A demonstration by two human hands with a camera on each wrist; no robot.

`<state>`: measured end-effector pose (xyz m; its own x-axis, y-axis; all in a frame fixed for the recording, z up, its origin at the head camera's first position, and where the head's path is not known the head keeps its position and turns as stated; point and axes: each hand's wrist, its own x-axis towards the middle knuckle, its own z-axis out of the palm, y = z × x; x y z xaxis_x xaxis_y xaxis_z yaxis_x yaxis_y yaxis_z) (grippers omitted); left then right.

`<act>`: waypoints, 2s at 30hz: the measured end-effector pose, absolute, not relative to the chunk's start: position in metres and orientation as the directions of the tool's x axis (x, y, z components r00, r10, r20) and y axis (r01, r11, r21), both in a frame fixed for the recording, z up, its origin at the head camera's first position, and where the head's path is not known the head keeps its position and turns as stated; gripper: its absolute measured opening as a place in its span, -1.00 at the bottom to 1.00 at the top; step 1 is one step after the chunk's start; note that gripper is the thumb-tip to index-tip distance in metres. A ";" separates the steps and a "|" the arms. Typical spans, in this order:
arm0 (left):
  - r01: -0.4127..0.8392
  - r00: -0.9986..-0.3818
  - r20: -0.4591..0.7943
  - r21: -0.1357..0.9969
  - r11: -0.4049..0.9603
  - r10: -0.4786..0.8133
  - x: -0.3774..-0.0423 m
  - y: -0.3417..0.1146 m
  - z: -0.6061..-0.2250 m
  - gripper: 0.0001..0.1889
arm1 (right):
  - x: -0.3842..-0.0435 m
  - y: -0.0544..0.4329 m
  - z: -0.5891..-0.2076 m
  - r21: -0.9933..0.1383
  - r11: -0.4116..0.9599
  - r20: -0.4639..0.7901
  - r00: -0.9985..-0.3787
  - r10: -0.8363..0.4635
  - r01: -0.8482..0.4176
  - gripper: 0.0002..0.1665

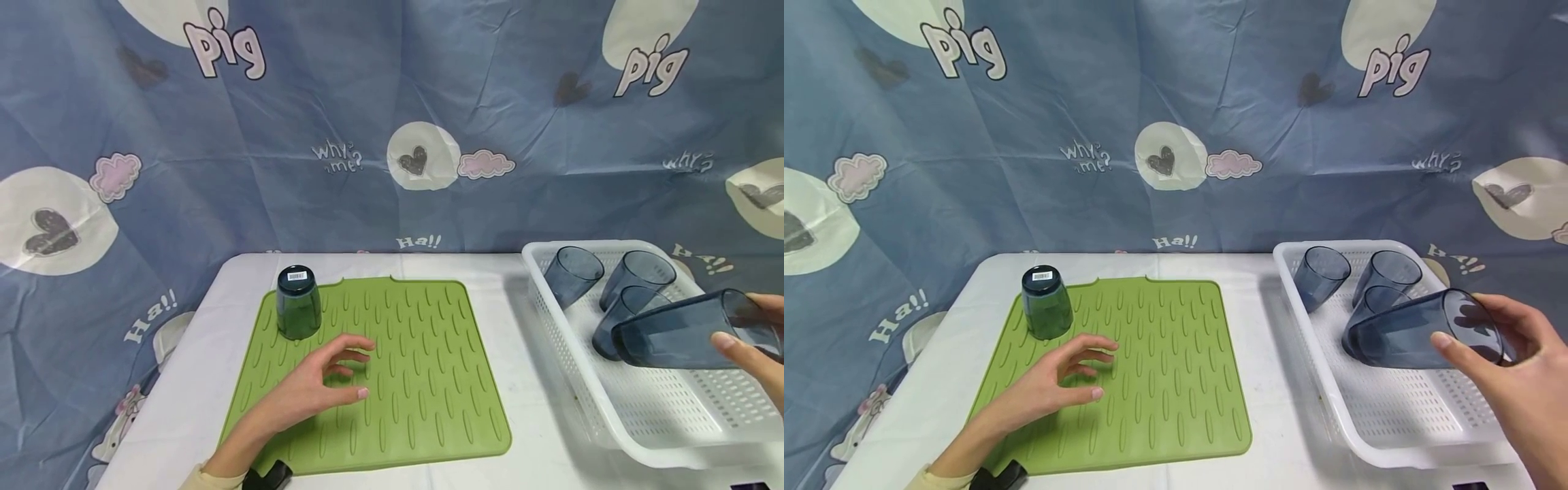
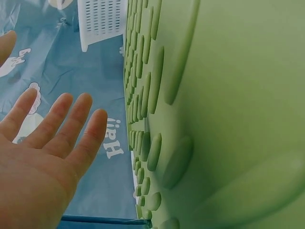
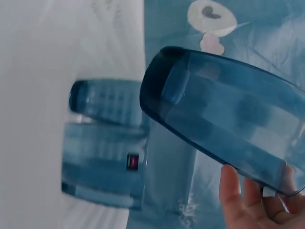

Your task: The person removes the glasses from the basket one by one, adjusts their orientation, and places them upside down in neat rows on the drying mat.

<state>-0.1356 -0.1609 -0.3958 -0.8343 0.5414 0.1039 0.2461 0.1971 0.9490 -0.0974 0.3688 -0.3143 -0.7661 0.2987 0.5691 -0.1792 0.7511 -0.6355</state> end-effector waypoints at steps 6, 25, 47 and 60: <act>0.229 -0.837 0.089 0.953 0.199 0.540 -0.135 -0.161 -0.397 -0.42 | -0.100 0.357 -0.321 -0.843 0.434 0.497 -0.768 0.404 -0.317 -0.24; 0.237 -0.846 0.093 0.947 0.215 0.524 -0.136 -0.163 -0.397 -0.42 | -0.110 0.298 -0.315 -0.819 -0.244 0.367 -0.800 0.475 -0.520 -0.38; 0.234 -0.849 0.093 0.949 0.212 0.521 -0.137 -0.165 -0.393 -0.44 | -0.121 0.228 -0.318 -0.690 -0.499 0.372 -0.849 0.376 -0.524 -0.42; 0.260 -0.864 0.136 0.945 0.197 0.484 -0.135 -0.166 -0.390 -0.43 | -0.121 0.211 -0.326 -0.713 -0.505 0.361 -0.872 0.329 -0.486 -0.43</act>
<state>-0.1352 -0.1660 -0.3898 -0.8642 0.4843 0.1363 0.2596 0.1972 0.9454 -0.1206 0.2108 -0.3264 -0.8723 0.3293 0.3614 -0.4861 -0.5048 -0.7133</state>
